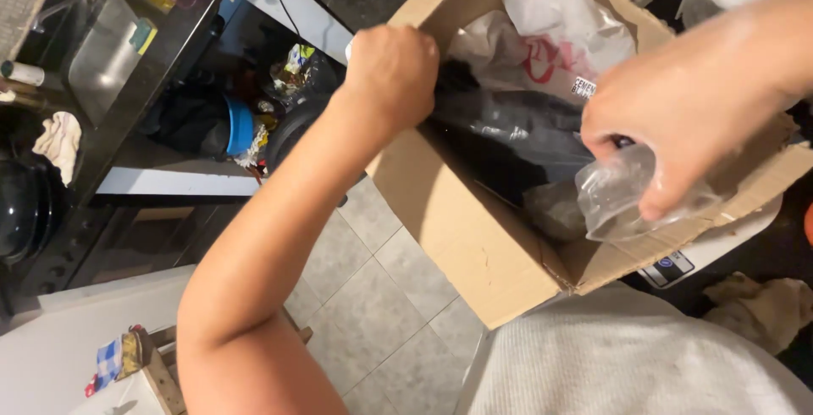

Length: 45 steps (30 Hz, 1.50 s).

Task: Prepare a mixture in a bowl and unpack supplies from a cardboard box

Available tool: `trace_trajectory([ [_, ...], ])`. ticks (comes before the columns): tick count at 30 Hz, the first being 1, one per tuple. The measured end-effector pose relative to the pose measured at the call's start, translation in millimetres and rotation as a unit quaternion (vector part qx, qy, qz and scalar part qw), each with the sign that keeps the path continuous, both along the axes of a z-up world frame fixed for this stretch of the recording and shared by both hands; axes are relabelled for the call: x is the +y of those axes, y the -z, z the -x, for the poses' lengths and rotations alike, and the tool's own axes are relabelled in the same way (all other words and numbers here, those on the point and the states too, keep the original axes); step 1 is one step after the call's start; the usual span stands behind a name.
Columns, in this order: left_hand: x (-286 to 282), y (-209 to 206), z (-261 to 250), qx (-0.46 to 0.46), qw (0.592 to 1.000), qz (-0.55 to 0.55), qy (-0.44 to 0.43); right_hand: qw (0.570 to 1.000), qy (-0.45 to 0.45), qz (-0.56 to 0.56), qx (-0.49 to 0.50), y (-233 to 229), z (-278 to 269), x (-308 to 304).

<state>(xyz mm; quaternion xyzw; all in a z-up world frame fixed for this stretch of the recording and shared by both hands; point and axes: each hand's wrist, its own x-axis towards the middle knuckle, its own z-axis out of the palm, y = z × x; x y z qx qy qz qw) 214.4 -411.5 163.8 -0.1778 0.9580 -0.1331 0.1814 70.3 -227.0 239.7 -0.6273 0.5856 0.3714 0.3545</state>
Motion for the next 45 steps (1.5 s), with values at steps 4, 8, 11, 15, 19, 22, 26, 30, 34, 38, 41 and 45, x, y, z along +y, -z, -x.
trace_trajectory([
  [4,-3,27,-9,0.111,0.943,-0.192,0.247,1.000,-0.004,0.005,-0.005,2,-2,9],
  [8,35,32,20,-0.162,0.953,-0.203,0.158,1.000,-0.015,0.012,-0.020,-11,-23,11],
  [11,35,61,33,-0.267,0.952,-0.146,-0.010,0.997,-0.061,0.032,-0.043,-12,-39,16],
  [15,-17,176,48,0.029,0.980,0.080,0.182,0.997,-0.069,0.022,-0.033,-21,-45,15],
  [19,-33,93,57,0.036,0.976,-0.109,0.186,0.985,0.106,0.129,-0.054,-13,-4,9],
  [22,-48,76,51,0.108,0.940,-0.240,0.218,0.818,0.337,0.408,-0.226,32,30,8],
  [26,-54,84,60,0.131,0.938,-0.188,0.261,0.906,0.277,0.319,-0.007,20,-40,-33],
  [30,-36,64,38,0.212,0.931,-0.146,0.258,0.975,0.058,0.202,0.068,94,-68,-51],
  [34,-12,42,15,0.326,0.913,-0.183,0.166,0.954,0.095,0.286,0.012,193,-52,-108],
  [38,-3,49,9,0.421,0.881,-0.171,0.131,0.934,0.175,0.311,-0.003,186,-45,-125],
  [41,-1,53,4,0.455,0.860,-0.202,0.109,0.919,0.239,0.313,-0.024,190,-49,-129],
  [45,-3,59,6,0.475,0.853,-0.190,0.100,0.896,0.318,0.305,-0.056,194,-56,-122],
])
